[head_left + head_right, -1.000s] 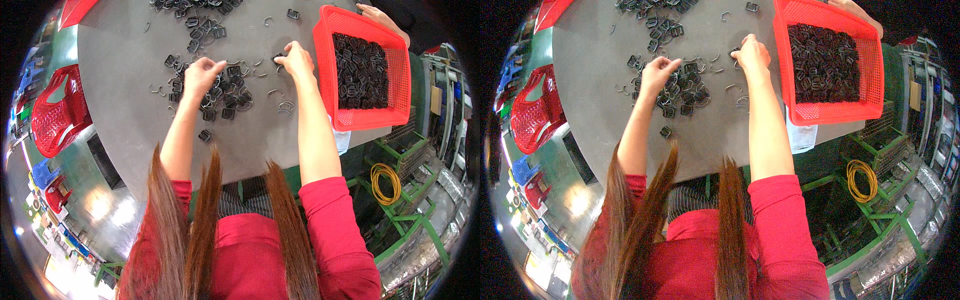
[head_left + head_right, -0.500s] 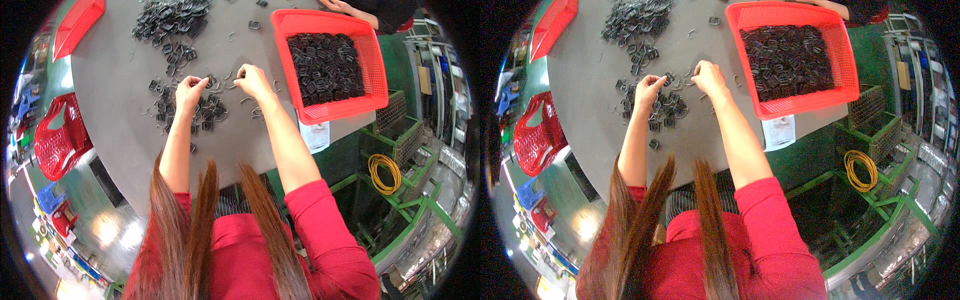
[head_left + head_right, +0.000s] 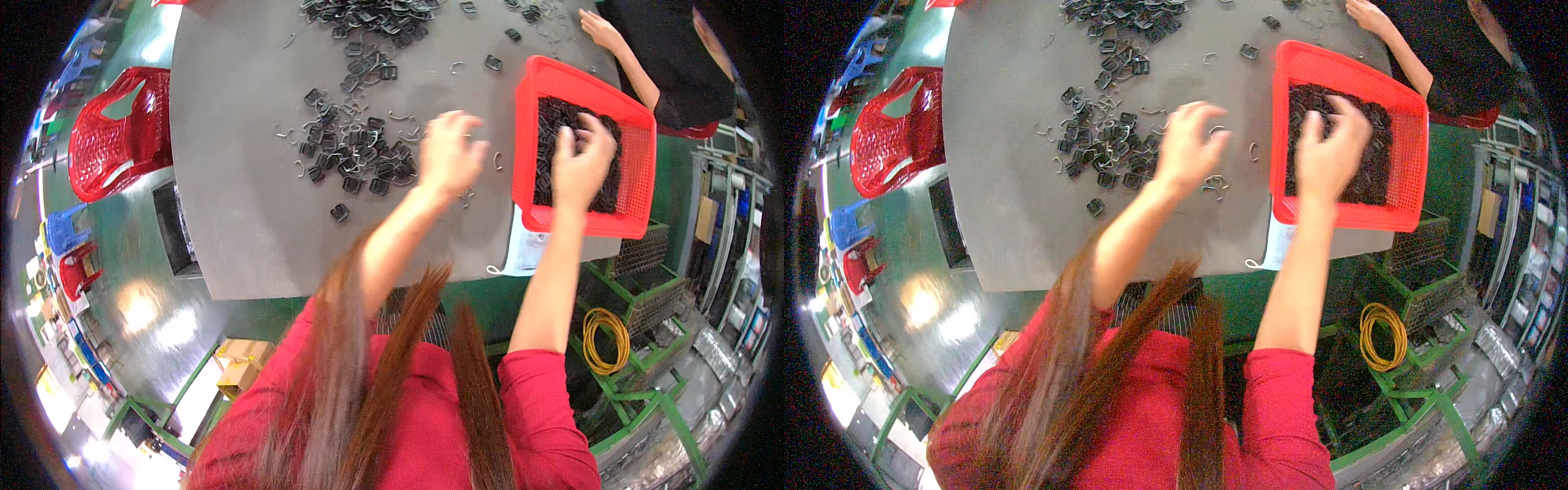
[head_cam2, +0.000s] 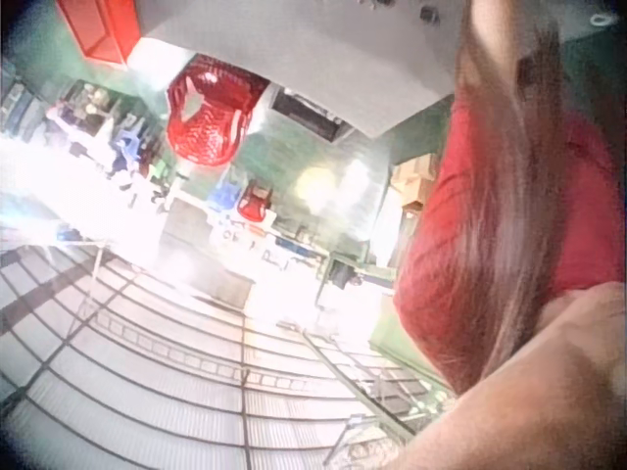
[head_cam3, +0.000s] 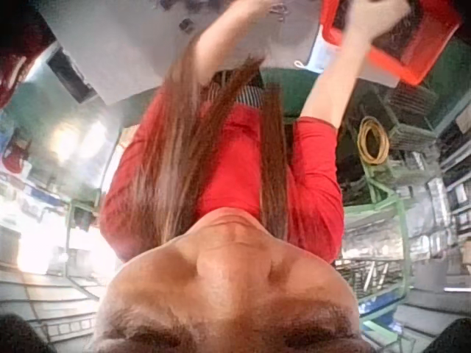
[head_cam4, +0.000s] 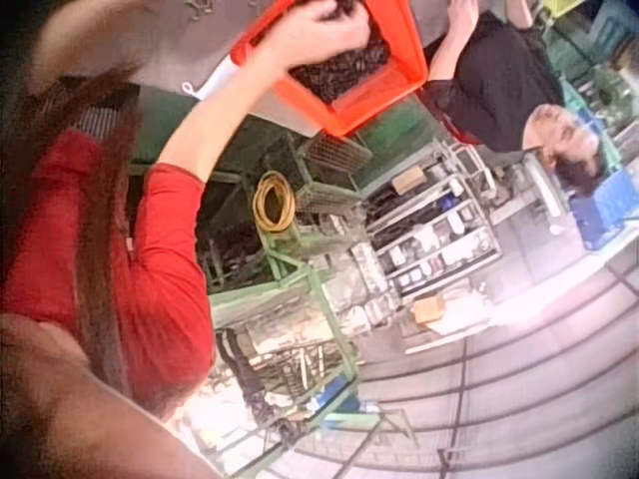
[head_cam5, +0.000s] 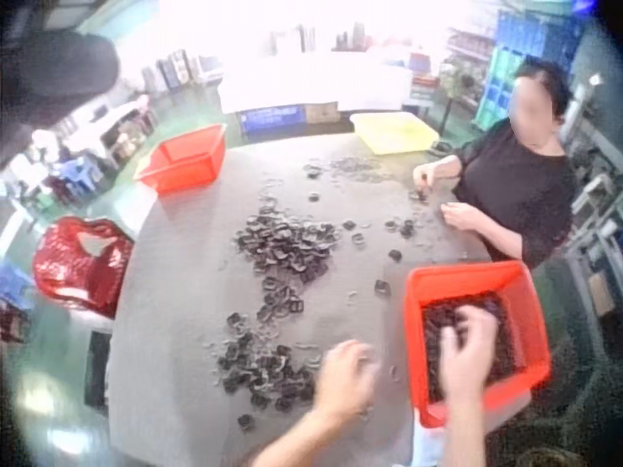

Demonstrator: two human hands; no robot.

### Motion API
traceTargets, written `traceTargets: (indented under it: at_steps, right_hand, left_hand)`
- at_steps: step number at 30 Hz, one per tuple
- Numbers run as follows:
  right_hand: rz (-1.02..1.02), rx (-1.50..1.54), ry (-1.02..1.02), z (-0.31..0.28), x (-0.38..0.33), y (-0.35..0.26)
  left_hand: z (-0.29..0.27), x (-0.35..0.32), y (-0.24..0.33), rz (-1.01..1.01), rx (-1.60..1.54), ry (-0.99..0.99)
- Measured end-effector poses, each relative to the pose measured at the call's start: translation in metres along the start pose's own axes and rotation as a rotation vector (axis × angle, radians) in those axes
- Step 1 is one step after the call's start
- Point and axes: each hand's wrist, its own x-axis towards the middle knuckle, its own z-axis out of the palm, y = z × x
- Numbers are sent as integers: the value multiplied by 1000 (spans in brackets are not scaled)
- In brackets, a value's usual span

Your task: The person sorts small black plastic fasteners and metal hooks on a table, separating the fasteners into a red basket and the hooks into a yellow basket. The person repeatedly gathers, separates, and places the items into their respective containers.

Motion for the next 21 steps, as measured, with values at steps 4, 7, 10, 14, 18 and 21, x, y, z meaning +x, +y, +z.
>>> traceTargets:
  at_steps: [4, 7, 10, 14, 18, 21]
  right_hand:
    - [16, 208, -523, 100, -82, -70]
    - [152, -26, -675, 155, -118, -94]
    - [199, -79, -775, 183, -128, -101]
    - [599, 668, -1118, 189, -113, -61]
    - [566, 425, -1034, 161, -93, -58]
    - [689, 608, -1047, 151, -80, -67]
  left_hand:
    - [-54, -14, -107, -284, 486, 218]
    - [-60, -3, -139, -329, 602, 157]
    - [-63, -4, -159, -235, 419, 35]
    - [-107, -7, -156, -499, -192, -94]
    - [-169, -4, -179, -749, -996, -75]
    - [-197, 15, -215, -803, -682, 76]
